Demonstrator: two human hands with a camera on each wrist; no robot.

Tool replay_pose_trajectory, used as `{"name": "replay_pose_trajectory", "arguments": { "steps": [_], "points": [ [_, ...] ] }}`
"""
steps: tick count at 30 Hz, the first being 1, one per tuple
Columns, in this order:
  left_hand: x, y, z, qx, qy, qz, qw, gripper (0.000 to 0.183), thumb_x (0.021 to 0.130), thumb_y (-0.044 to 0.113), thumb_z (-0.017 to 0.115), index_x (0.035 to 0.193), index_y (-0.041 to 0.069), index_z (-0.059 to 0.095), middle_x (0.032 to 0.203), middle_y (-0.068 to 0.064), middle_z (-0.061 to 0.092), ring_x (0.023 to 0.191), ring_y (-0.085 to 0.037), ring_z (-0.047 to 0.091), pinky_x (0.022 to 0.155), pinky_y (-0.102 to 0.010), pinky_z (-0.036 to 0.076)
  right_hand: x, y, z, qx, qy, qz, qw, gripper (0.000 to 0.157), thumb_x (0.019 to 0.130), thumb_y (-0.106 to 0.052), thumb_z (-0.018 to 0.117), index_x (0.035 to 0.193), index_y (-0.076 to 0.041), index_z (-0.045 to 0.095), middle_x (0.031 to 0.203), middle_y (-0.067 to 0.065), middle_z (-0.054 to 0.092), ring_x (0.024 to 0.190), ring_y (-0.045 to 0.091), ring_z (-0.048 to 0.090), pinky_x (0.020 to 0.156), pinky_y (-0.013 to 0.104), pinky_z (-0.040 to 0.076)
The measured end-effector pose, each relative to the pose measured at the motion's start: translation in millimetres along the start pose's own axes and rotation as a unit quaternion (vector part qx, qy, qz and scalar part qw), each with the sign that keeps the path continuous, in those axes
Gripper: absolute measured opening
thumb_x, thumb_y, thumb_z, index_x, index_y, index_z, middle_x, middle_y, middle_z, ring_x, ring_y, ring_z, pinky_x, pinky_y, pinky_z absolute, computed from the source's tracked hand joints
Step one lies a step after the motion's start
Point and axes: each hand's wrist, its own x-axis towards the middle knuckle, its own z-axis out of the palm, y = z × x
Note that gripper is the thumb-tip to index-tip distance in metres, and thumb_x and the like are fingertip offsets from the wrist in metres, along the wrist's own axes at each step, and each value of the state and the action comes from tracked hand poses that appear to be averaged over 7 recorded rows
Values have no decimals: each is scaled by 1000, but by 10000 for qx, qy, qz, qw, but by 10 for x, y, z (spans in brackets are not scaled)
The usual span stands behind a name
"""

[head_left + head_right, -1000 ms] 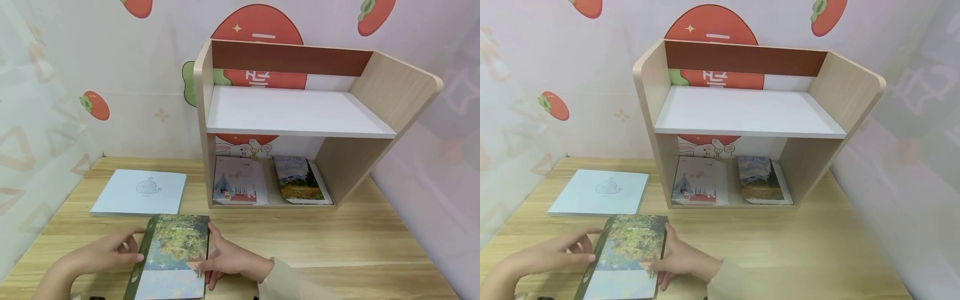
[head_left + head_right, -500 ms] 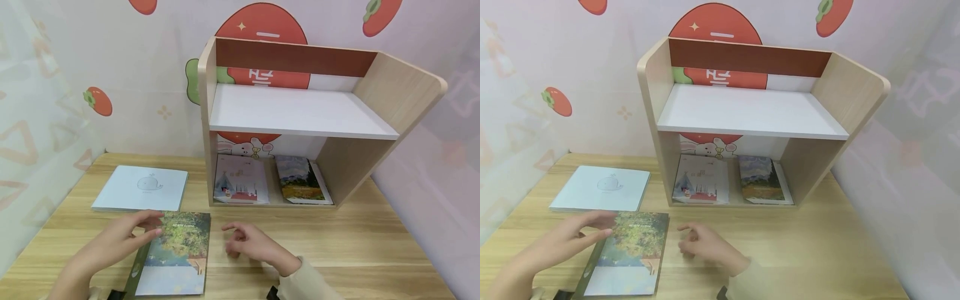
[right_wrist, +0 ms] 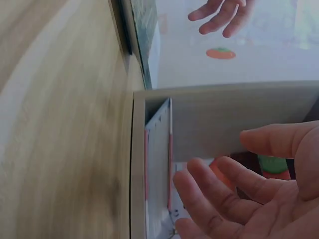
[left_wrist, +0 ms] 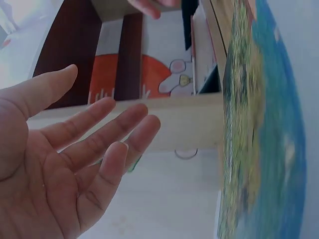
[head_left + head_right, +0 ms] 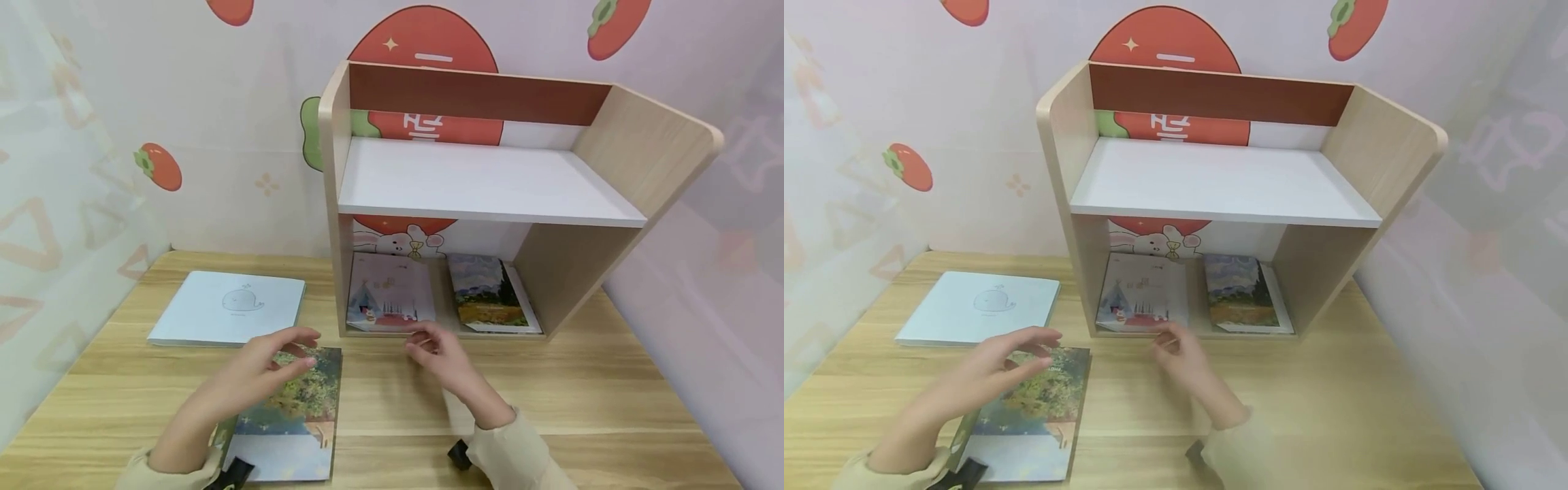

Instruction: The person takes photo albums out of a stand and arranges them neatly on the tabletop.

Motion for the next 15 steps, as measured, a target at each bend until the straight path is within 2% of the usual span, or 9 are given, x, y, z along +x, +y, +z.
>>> {"name": "replay_pose_trajectory", "arguments": {
  "steps": [4, 7, 11, 15],
  "points": [
    [133, 60, 114, -152, -195, 151, 9996, 45, 100, 37, 58, 136, 11, 56, 126, -6, 67, 109, -22, 65, 80, -32, 55, 30, 30, -57, -49, 502, 20, 9987, 28, 95, -2, 61, 122, 5, 64, 108, 23, 68, 90, 25, 66, 78, 27, 53],
    [227, 82, 217, -264, -185, 194, 9993, 47, 100, 36, 59, 137, 7, 54, 126, -10, 66, 106, -22, 66, 79, -29, 55, 46, 57, -94, -126, 721, 78, 9973, 29, 94, -1, 61, 123, 4, 64, 111, 22, 68, 93, 28, 66, 85, 35, 54],
    [355, 79, 357, -463, -33, 40, 9989, 48, 98, 29, 63, 139, 6, 52, 128, -15, 63, 105, -23, 67, 80, -29, 56, 65, 111, -139, -367, 957, 113, 9947, 31, 94, -2, 63, 124, 3, 63, 113, 21, 67, 96, 30, 66, 89, 45, 54],
    [441, 48, 426, -633, -170, -120, 9978, 55, 95, 25, 68, 142, 5, 48, 132, -19, 60, 108, -29, 67, 80, -32, 58, 84, 175, -180, -633, 1043, 105, 9925, 34, 93, -4, 66, 126, 3, 62, 121, 22, 65, 104, 36, 64, 91, 48, 54]
  ]
}}
